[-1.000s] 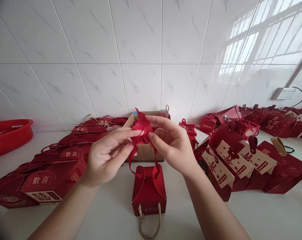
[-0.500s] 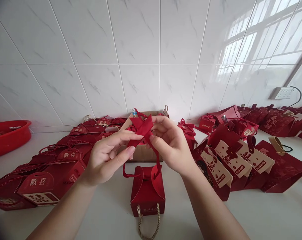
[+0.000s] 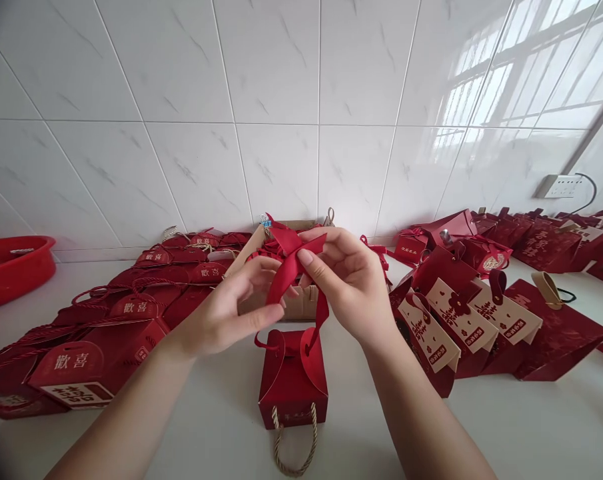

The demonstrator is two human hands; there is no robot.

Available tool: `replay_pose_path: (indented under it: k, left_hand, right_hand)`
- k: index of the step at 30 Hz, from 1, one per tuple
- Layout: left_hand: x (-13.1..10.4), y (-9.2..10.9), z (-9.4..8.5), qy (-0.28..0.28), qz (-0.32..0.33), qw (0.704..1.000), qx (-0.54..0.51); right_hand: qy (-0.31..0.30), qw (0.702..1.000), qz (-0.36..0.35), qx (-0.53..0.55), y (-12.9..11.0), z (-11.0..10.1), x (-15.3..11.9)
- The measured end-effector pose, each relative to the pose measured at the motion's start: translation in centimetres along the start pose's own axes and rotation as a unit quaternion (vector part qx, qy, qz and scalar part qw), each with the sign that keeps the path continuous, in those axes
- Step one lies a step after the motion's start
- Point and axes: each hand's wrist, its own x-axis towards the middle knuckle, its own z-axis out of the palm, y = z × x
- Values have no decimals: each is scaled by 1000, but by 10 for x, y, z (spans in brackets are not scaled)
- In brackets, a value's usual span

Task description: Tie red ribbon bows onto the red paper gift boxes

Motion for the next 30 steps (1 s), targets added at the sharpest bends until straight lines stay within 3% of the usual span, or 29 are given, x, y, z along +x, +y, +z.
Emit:
replay_pose_path:
  k: [4,6,14,21,29,30]
  left_hand:
    - [1,-6,3,-130,-34,983,126]
    - [1,-9,7,-159,-55,971,171]
    - [7,-11,26,-113,-48,963,242]
    - [8,-15,28,-145,-49,958,244]
    - [3,-20,26,-131,36,964,230]
    - [3,-21,25,-95,53,970,217]
  right_hand:
    - [28,999,-37,-19,-3,-1,-3]
    - [46,997,-50,-40,-6,0,-5]
    - [61,990,-54,-115,-12,0,-8]
    - [69,991,-56,-99,-12,-4,-7]
    - [57,995,-40,-73,-9,-3,-5]
    - [48,996,-33,-64,-8,-3,-4]
